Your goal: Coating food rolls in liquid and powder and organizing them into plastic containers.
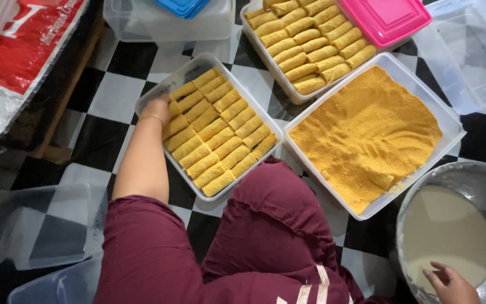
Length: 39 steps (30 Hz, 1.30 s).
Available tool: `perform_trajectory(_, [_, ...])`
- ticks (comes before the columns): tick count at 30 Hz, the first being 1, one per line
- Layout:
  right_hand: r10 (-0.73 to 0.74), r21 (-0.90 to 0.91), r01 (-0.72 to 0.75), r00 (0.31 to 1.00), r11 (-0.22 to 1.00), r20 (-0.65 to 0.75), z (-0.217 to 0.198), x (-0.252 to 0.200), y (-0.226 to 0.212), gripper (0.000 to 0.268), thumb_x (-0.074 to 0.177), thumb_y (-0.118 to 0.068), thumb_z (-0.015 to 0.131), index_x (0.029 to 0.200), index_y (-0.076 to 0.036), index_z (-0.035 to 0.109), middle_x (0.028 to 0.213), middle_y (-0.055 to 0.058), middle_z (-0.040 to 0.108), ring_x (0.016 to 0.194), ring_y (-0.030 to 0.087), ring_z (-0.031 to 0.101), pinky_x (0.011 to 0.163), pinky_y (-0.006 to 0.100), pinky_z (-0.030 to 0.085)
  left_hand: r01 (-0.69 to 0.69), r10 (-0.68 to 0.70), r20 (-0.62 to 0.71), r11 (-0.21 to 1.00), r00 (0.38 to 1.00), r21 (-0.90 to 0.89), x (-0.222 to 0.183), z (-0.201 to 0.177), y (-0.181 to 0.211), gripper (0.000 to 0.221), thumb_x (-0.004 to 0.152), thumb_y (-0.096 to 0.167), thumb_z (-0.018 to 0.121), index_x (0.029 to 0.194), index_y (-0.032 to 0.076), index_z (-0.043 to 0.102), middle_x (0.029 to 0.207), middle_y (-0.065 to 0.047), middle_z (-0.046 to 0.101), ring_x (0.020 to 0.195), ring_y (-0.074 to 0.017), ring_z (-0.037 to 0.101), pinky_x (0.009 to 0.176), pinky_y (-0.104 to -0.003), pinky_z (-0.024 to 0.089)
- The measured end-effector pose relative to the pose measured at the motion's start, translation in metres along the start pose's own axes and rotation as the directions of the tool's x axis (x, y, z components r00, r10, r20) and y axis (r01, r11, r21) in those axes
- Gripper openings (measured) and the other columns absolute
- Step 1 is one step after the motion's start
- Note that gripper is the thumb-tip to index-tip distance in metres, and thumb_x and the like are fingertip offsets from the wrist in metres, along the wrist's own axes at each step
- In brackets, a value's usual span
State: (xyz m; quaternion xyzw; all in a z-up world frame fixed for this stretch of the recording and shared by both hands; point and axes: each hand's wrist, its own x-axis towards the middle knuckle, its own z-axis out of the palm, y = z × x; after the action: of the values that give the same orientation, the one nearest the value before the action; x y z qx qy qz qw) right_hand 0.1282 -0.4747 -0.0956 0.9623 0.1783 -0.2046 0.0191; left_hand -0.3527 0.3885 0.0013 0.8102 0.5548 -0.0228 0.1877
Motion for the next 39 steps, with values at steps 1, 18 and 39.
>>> perform_trajectory(1, [0.002,0.018,-0.002,1.0,1.0,-0.004,0.002,0.0,0.003,0.048,0.091,-0.041,0.076,0.132,-0.015,0.079,0.102,0.007,0.088,0.095,0.019,0.081,0.084,0.029,0.06,0.104,-0.1,0.04,0.986,0.994,-0.128,0.003,0.008,-0.004,0.043,0.093,0.029,0.06,0.132,0.011,0.063,0.132,-0.014,0.067,0.116,-0.0369,0.061,0.104,-0.044,0.045])
perform_trajectory(18, [-0.001,0.31,0.017,0.999,0.951,-0.054,-0.054,-0.047,-0.038,0.047,0.088,-0.031,0.075,0.131,-0.012,0.072,0.114,0.009,0.079,0.099,0.027,0.075,0.087,0.037,0.058,-0.496,0.533,-0.433,0.843,0.727,0.206,-0.043,0.055,0.197,0.045,0.086,0.015,0.069,0.131,0.012,0.061,0.129,-0.017,0.057,0.109,-0.0404,0.059,0.091,-0.051,0.05])
perform_trajectory(39, [-0.062,0.583,0.004,0.995,0.812,0.079,-0.107,-0.069,-0.055,0.045,0.091,-0.029,0.074,0.135,-0.017,0.071,0.118,0.016,0.079,0.114,0.036,0.072,0.1,0.047,0.056,-0.744,0.757,0.119,0.654,0.643,-0.137,-0.173,0.207,0.431,0.049,0.074,0.037,0.075,0.122,0.042,0.063,0.114,0.007,0.067,0.117,-0.021,0.065,0.101,-0.041,0.05])
